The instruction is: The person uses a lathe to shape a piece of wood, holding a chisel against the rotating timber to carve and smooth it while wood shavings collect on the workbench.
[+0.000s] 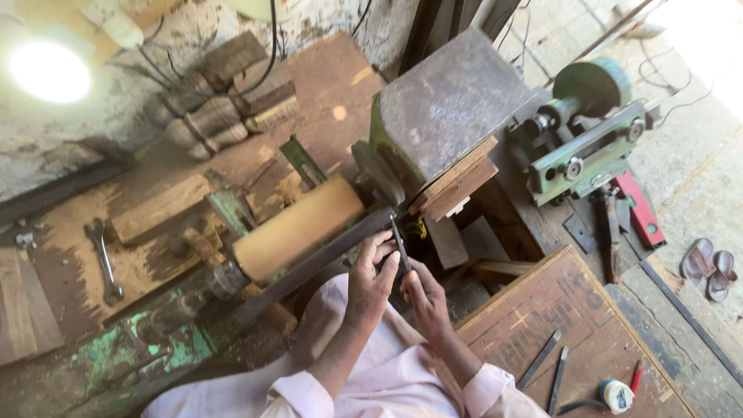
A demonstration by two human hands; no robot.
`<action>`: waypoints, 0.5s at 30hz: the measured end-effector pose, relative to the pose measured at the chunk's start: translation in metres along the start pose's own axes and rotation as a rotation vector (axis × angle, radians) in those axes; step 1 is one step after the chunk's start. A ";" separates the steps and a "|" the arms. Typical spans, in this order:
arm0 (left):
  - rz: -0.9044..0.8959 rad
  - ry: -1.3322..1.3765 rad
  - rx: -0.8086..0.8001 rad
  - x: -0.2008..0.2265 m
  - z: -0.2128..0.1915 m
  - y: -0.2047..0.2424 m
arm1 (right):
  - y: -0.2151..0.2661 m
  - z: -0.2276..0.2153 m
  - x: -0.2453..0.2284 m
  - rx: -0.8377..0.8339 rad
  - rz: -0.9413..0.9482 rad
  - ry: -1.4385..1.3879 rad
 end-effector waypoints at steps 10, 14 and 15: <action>-0.045 -0.171 0.064 -0.005 0.002 -0.009 | -0.013 0.005 -0.005 -0.008 0.134 -0.017; -0.067 -0.152 0.063 -0.013 0.001 -0.015 | -0.017 0.010 -0.009 -0.043 0.165 -0.120; -0.068 -0.169 0.068 -0.015 0.001 -0.017 | -0.019 0.011 -0.009 -0.045 0.181 -0.134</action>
Point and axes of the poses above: each hand's wrist, its own y-axis away from the middle knuckle, its own z-axis out of the palm, x = y × z, the point moved 1 cm from there along -y, towards the middle knuckle, and after that the axes turned 4 degrees about x, right-handed, at the moved point
